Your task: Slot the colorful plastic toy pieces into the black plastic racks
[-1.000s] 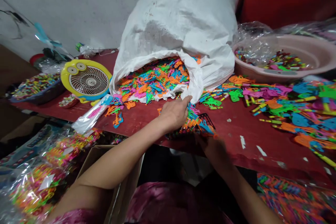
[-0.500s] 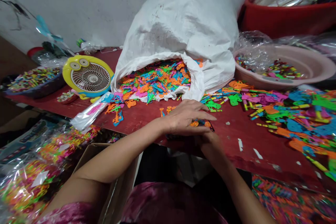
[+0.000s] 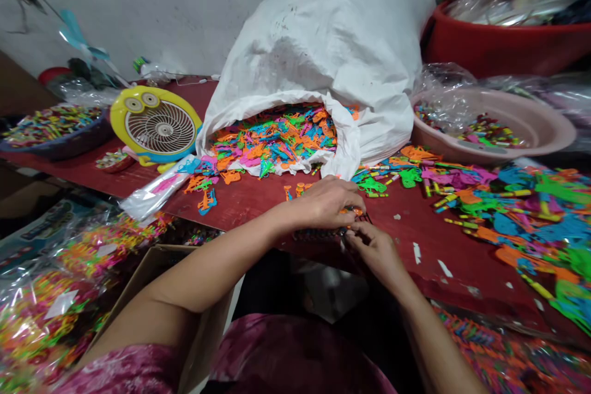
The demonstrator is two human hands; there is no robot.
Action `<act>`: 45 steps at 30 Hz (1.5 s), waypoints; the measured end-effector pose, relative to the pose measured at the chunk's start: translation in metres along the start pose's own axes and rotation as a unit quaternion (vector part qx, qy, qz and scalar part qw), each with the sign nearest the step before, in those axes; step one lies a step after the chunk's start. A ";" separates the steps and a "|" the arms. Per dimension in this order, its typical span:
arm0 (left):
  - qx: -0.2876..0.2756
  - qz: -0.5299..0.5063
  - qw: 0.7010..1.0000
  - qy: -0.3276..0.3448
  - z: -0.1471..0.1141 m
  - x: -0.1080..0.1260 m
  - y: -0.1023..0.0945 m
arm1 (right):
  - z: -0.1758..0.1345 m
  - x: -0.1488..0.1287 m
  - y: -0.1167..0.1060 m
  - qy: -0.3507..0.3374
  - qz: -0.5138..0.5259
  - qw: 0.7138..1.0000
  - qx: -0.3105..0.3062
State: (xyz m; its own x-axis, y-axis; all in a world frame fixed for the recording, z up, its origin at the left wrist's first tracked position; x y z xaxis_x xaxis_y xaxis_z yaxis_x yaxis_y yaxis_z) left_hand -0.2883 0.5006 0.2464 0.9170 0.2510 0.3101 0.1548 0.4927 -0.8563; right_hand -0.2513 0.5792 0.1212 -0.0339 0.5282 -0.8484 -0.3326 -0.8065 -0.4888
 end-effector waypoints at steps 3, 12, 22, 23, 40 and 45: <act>0.008 -0.009 1.000 0.005 -0.001 0.001 -0.001 | 0.000 -0.013 0.002 -0.051 -0.006 0.999 0.016; -0.007 0.001 1.000 0.011 -0.005 0.002 -0.004 | -0.003 -0.030 0.014 -0.181 -0.135 0.974 0.021; -0.045 0.046 0.998 -0.016 -0.003 0.000 0.003 | -0.001 -0.016 0.028 -0.170 -0.175 0.970 -0.021; -0.044 0.042 0.998 -0.012 -0.003 0.000 0.004 | -0.002 -0.015 0.028 -0.168 -0.180 0.969 -0.016; 0.140 0.041 0.986 -0.078 -0.011 -0.013 -0.032 | 0.067 0.039 -0.164 -0.005 -0.452 0.877 0.160; 0.088 0.060 0.973 -0.204 -0.018 -0.041 -0.017 | 0.104 0.069 -0.185 0.146 -0.552 0.812 0.121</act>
Point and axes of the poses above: each hand's wrist, its own z-axis towards the middle knuckle, its own y-axis out of the palm, x = y × z, the point moved 10 cm from there along z, towards the middle knuckle, and after that the axes turned 13 degrees about x, right-handed, at the moved point
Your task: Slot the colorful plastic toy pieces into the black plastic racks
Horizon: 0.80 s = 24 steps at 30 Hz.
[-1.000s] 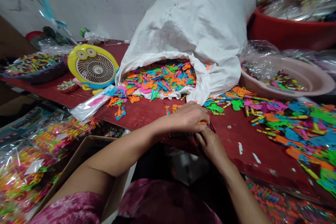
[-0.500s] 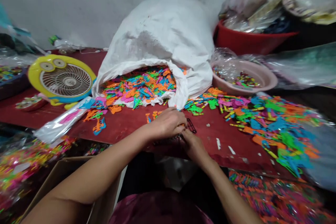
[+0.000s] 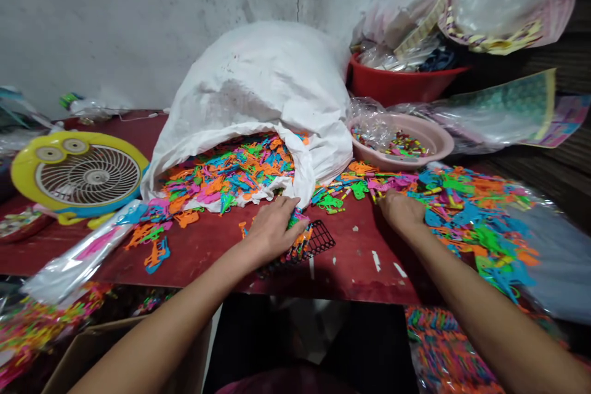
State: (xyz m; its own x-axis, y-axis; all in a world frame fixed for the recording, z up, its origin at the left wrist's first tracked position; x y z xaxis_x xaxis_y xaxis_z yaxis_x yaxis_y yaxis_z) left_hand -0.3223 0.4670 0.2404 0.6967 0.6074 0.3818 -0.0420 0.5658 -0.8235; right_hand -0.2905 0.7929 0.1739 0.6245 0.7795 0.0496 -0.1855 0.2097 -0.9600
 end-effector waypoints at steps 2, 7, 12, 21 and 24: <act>-0.020 -0.015 1.000 0.000 -0.001 0.000 0.004 | 0.007 -0.003 0.007 0.008 0.004 1.000 -0.011; -0.052 -0.081 0.993 0.072 -0.007 0.015 0.001 | 0.007 0.004 0.016 0.030 -0.002 0.998 -0.049; -0.100 -0.063 0.987 0.110 -0.009 0.022 0.007 | 0.003 0.015 0.011 0.047 -0.001 0.997 -0.062; -0.148 -0.014 0.968 0.202 -0.012 0.049 0.013 | 0.002 0.020 0.014 0.060 0.021 0.997 -0.051; -0.159 -0.020 0.967 0.199 -0.012 0.050 0.015 | 0.007 0.024 0.015 0.075 0.029 0.996 -0.036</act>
State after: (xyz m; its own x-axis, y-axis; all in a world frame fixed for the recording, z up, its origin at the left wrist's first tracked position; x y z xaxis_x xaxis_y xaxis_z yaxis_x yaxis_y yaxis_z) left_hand -0.2796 0.4993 0.2423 0.9159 0.2908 0.2766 0.1693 0.3450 -0.9232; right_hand -0.2836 0.8190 0.1627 0.7221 0.6905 -0.0425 -0.1723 0.1200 -0.9777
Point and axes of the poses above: each hand's wrist, its own z-axis towards the middle knuckle, its own y-axis out of the palm, x = y × z, the point moved 10 cm from there along z, towards the middle knuckle, and after that the axes turned 13 degrees about x, right-handed, at the moved point
